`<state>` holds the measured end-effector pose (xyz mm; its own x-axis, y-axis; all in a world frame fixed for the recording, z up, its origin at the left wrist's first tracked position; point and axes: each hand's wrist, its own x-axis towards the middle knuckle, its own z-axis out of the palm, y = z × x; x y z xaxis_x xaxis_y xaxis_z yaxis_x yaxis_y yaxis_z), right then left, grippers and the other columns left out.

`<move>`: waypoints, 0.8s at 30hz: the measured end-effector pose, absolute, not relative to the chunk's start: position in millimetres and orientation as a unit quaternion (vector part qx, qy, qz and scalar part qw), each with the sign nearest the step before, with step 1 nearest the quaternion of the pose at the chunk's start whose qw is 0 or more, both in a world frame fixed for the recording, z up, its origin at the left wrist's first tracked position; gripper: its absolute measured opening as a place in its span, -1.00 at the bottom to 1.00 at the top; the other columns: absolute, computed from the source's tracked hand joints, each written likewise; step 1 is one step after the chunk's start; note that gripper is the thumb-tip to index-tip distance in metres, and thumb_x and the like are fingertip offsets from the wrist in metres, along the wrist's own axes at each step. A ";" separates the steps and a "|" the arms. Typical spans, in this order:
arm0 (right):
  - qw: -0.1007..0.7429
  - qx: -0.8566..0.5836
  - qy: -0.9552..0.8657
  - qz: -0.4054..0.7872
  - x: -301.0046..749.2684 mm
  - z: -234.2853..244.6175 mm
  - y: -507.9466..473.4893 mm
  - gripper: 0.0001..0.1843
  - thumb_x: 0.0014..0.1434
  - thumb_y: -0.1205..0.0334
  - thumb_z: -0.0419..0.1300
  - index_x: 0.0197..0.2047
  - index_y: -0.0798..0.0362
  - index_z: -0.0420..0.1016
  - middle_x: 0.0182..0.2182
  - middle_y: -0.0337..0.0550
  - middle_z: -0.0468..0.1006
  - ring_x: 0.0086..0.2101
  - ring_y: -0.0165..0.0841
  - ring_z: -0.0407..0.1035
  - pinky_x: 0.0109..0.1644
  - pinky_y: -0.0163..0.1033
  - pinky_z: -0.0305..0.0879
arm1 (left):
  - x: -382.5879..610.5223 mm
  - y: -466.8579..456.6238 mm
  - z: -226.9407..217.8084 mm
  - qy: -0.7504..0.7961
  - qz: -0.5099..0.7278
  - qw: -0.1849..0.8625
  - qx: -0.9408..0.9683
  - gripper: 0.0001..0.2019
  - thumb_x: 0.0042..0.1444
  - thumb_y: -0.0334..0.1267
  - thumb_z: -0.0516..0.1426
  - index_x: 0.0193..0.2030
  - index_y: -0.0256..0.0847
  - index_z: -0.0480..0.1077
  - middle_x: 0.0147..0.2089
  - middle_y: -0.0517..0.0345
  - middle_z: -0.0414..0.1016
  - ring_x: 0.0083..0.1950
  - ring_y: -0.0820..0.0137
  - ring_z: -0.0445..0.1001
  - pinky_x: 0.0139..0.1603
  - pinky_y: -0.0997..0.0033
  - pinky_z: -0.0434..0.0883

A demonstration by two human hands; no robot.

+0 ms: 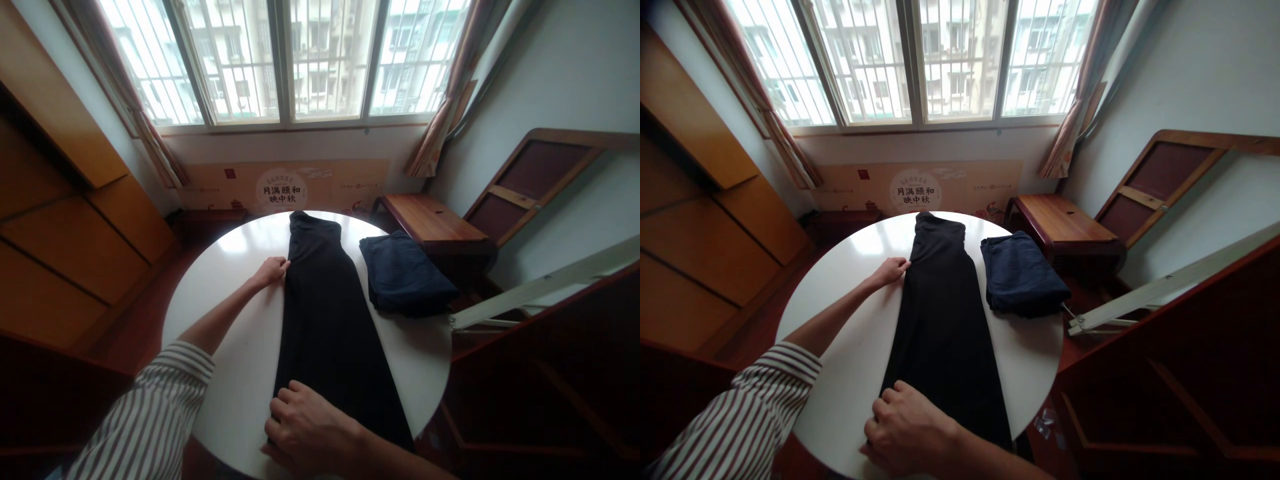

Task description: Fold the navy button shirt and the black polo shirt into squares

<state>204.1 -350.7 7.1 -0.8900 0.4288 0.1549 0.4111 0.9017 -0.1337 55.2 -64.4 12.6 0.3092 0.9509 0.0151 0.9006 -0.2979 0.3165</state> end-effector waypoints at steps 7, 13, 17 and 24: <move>0.086 -0.215 -0.968 0.092 212.0 14.7 -356.1 -0.49 0.32 -0.21 -0.02 -0.29 0.06 0.46 -0.39 -0.15 0.51 -0.35 -0.31 0.37 -0.22 -0.18 0.22 | 36.0 -53.5 18.9 0.550 0.090 0.116 0.822 -0.62 0.22 0.01 0.08 -0.31 -0.27 0.52 -0.32 0.01 0.56 -0.26 0.25 0.51 -0.18 0.35 0.41; 0.061 -0.260 -0.953 0.144 240.4 72.7 -327.9 -0.66 0.31 -0.01 0.10 -0.31 0.07 0.50 -0.36 -0.13 0.52 -0.31 -0.32 0.41 -0.16 -0.21 0.27 | 79.5 -47.7 20.7 0.410 0.134 0.041 0.901 -0.60 0.35 -0.15 -0.08 0.13 -0.29 0.43 0.18 -0.09 0.43 0.20 0.24 0.39 0.26 0.29 0.27; 0.076 -0.298 -0.942 0.134 240.5 61.2 -285.0 -0.49 0.33 -0.10 0.05 0.13 0.10 0.44 0.07 0.11 0.47 0.10 -0.09 0.31 0.19 0.08 0.14 | 112.7 -29.1 12.4 0.418 0.035 0.066 0.905 -0.47 0.39 -0.04 -0.17 0.41 -0.19 0.12 0.46 -0.05 0.03 0.47 0.11 -0.03 0.41 0.01 0.02; 0.080 -0.252 -0.941 0.211 238.5 27.4 -310.6 -0.11 0.25 -0.23 0.07 0.47 0.01 -0.12 0.43 0.15 -0.18 0.39 0.03 -0.33 0.37 0.29 -0.38 | 139.6 3.6 -1.7 0.470 -0.027 0.050 0.881 -0.36 0.34 0.19 -0.25 0.48 0.05 -0.15 0.52 0.02 -0.22 0.50 -0.01 -0.18 0.38 -0.24 -0.17</move>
<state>238.5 -310.6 27.4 -0.8604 0.5077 0.0444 0.4399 0.7839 -0.4382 139.6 3.6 -1.7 0.5577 0.8247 -0.0943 0.8301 -0.5542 0.0625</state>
